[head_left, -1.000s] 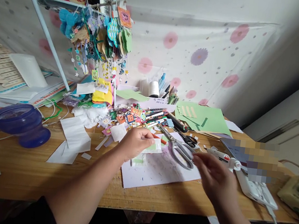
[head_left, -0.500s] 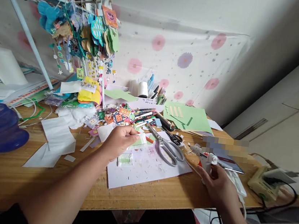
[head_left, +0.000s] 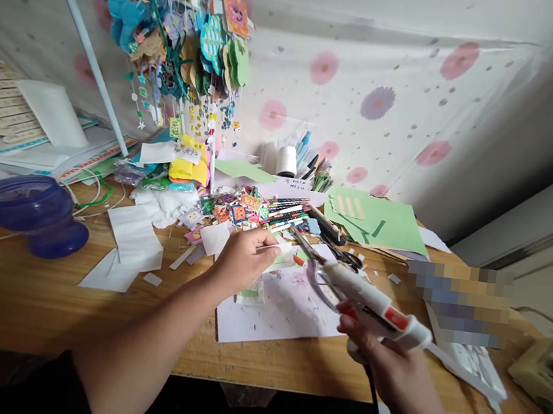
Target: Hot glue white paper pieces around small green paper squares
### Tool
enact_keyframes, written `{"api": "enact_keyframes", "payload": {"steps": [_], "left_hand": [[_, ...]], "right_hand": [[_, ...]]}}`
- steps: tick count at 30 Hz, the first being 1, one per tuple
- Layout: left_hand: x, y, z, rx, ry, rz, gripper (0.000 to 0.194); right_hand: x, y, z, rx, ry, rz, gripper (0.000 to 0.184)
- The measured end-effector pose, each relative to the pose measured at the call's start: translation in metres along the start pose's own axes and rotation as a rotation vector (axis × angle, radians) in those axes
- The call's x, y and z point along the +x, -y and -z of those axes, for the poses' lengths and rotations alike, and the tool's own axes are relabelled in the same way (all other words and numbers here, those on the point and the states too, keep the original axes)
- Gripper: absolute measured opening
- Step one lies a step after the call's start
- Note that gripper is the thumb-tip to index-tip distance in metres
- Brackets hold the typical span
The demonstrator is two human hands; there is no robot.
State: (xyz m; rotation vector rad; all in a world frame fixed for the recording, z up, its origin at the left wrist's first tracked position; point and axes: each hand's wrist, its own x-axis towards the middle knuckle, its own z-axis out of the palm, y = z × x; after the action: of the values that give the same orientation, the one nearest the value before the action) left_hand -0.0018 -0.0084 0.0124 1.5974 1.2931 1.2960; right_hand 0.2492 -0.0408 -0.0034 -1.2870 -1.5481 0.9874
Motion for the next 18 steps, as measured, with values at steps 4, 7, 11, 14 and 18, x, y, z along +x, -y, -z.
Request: {"api": "enact_keyframes", "payload": {"steps": [4, 7, 11, 14, 18], "left_hand": [[0.0, 0.002, 0.0, 0.013, -0.013, 0.007, 0.014], [-0.001, 0.001, 0.0, 0.021, -0.014, 0.018, 0.014], [-0.001, 0.0, 0.0, 0.057, -0.022, 0.02, 0.015], [-0.002, -0.001, 0.0, 0.08, -0.03, 0.02, 0.015], [-0.002, -0.002, -0.001, 0.11, -0.039, 0.01, 0.015]], "right_hand": [[0.006, 0.01, -0.022, -0.153, 0.067, 0.238, 0.018], [0.009, 0.012, -0.027, -0.272, 0.075, 0.351, 0.015], [0.01, 0.012, -0.03, -0.361, 0.054, 0.422, 0.015], [0.01, 0.013, -0.032, -0.381, 0.031, 0.441, 0.015], [0.012, 0.013, -0.033, -0.416, 0.036, 0.446, 0.02]]}}
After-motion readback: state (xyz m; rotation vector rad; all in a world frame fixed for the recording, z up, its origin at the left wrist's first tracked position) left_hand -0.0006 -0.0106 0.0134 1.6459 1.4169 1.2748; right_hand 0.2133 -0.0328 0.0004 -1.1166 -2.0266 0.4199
